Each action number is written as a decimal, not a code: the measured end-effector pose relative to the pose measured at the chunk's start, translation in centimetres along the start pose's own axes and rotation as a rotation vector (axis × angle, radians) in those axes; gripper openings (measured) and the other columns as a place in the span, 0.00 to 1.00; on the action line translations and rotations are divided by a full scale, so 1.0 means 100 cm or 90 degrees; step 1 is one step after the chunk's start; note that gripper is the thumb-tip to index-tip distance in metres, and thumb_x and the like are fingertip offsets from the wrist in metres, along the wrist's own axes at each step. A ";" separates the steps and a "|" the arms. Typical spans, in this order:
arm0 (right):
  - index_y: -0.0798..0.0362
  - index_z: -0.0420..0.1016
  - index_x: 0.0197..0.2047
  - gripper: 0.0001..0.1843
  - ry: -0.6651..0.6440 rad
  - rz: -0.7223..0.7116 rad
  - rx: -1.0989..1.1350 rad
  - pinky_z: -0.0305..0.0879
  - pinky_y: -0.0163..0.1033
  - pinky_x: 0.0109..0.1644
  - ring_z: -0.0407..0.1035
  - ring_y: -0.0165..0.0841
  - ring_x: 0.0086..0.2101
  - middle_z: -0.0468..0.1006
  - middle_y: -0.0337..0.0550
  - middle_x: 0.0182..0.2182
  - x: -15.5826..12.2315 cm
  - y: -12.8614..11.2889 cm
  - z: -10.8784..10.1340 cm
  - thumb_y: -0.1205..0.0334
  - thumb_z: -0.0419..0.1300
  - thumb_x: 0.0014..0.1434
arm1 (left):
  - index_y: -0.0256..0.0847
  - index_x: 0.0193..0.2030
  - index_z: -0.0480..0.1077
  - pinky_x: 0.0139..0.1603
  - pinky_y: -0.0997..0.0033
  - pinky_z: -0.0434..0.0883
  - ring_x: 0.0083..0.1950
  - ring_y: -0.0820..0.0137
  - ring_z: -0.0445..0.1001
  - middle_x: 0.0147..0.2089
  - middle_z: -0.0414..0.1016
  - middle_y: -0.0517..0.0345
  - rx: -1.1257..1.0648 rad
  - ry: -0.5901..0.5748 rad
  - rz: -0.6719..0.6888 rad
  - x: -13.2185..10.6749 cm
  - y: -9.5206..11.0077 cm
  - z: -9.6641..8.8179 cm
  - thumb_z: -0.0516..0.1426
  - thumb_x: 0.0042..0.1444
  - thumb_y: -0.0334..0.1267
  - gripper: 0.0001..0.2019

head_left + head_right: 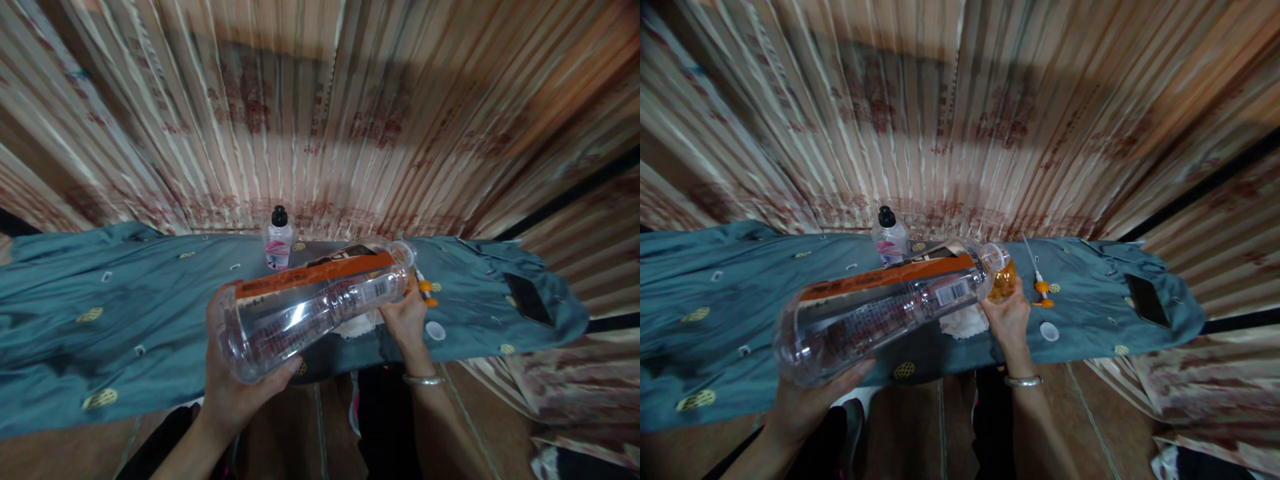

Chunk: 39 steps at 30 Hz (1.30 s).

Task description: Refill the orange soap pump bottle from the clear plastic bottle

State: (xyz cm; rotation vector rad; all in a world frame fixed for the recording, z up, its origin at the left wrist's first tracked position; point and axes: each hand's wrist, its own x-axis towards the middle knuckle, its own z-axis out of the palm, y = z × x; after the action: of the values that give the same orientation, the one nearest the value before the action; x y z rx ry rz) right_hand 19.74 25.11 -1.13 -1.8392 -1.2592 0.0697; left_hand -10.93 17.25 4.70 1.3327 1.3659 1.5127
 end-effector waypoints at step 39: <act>0.52 0.78 0.53 0.34 0.002 0.015 0.025 0.82 0.54 0.46 0.85 0.55 0.40 0.91 0.56 0.41 0.000 -0.004 -0.003 0.43 0.65 0.46 | 0.47 0.71 0.68 0.58 0.42 0.91 0.65 0.40 0.87 0.65 0.83 0.44 -0.050 0.017 -0.048 -0.003 0.018 0.008 0.82 0.38 0.45 0.53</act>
State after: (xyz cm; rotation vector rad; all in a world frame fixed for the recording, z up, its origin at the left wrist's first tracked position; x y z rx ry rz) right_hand 19.58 25.00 -0.68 -1.8203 -1.2255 0.1027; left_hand -9.85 16.83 6.28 1.2039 1.3439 1.5228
